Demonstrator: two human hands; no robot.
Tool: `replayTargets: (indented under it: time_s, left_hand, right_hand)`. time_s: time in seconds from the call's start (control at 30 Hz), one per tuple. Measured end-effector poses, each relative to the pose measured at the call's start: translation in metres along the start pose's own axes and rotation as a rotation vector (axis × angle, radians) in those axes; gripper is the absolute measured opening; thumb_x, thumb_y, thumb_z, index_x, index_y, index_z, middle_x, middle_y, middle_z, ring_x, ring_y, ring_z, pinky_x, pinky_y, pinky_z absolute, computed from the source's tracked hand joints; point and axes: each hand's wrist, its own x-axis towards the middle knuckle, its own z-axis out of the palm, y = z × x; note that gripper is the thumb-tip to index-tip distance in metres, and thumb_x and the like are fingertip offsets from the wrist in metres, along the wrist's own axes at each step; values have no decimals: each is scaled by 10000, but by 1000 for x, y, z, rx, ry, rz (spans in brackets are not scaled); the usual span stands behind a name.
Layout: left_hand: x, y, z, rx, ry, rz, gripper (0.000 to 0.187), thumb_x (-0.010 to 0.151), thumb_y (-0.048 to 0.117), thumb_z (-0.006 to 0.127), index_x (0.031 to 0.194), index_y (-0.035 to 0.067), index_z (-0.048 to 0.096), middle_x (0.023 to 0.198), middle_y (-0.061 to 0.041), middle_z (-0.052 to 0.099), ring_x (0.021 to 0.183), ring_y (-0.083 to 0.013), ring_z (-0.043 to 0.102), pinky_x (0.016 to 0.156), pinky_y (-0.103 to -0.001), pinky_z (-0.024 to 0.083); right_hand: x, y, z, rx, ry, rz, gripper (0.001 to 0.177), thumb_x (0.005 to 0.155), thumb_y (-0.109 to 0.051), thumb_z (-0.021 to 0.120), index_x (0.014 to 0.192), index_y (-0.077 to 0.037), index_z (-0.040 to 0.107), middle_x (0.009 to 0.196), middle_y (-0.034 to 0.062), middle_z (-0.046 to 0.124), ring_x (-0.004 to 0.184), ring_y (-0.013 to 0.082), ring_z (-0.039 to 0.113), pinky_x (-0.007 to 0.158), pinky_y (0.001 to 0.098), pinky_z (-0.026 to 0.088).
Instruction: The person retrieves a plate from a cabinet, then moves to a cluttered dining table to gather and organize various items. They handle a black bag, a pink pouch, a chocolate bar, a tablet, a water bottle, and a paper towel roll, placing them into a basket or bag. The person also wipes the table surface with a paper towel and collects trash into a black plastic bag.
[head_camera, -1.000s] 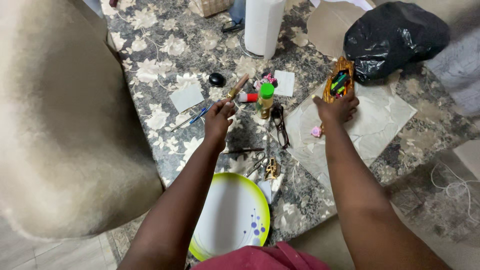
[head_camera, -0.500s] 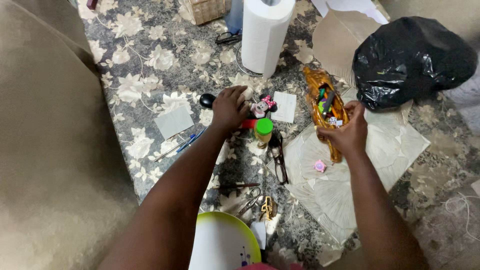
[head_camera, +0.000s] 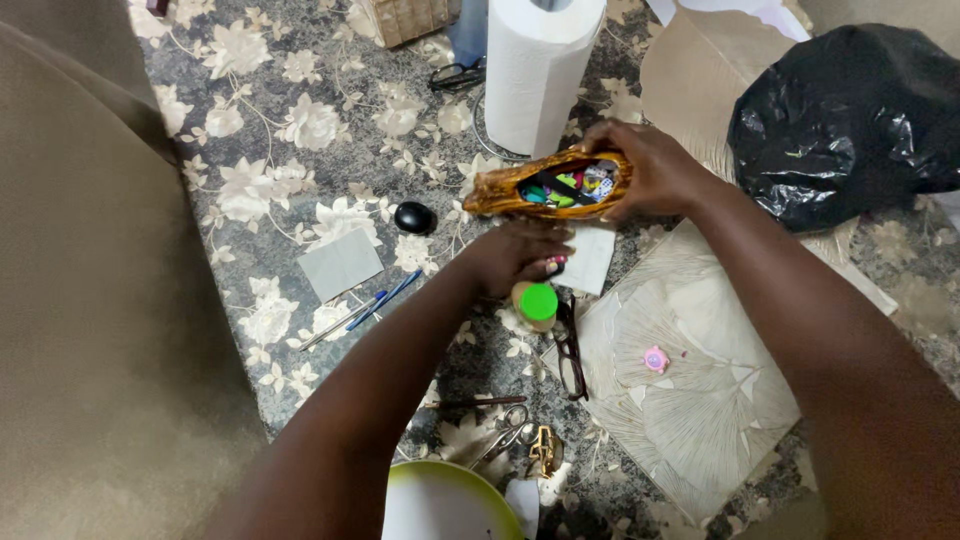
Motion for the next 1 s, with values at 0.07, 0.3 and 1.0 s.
replayTargets:
  time_s: [0.07, 0.3, 1.0]
  left_hand:
    - [-8, 10, 4, -43, -7, 52, 429, 1040, 383, 487, 1394, 185, 626, 1518, -58, 582, 1401, -325, 510, 1159, -506, 369]
    - [-17, 30, -2, -147, 39, -6, 388, 1052, 301, 510, 1401, 176, 623, 1497, -53, 597, 1440, -305, 493, 1246, -527, 275]
    - [-117, 60, -17, -88, 517, -452, 605, 942, 221, 653, 1485, 38, 461, 1518, -220, 449, 1397, -405, 457, 1151, -457, 396]
  right_hand:
    - [22, -4, 0, -125, -68, -149, 932, 443, -84, 981, 1264, -157, 546, 1254, 120, 669, 1177, 313, 648, 1005, 410, 536]
    - [52, 15, 1, -163, -89, -221, 789, 631, -38, 889, 1356, -178, 610, 1264, 97, 712, 1132, 307, 702, 985, 421, 560]
    - [-82, -26, 214, 497, 248, -102, 443, 990, -206, 613, 1431, -171, 630, 1540, 71, 587, 1553, 297, 349, 1263, 431, 274]
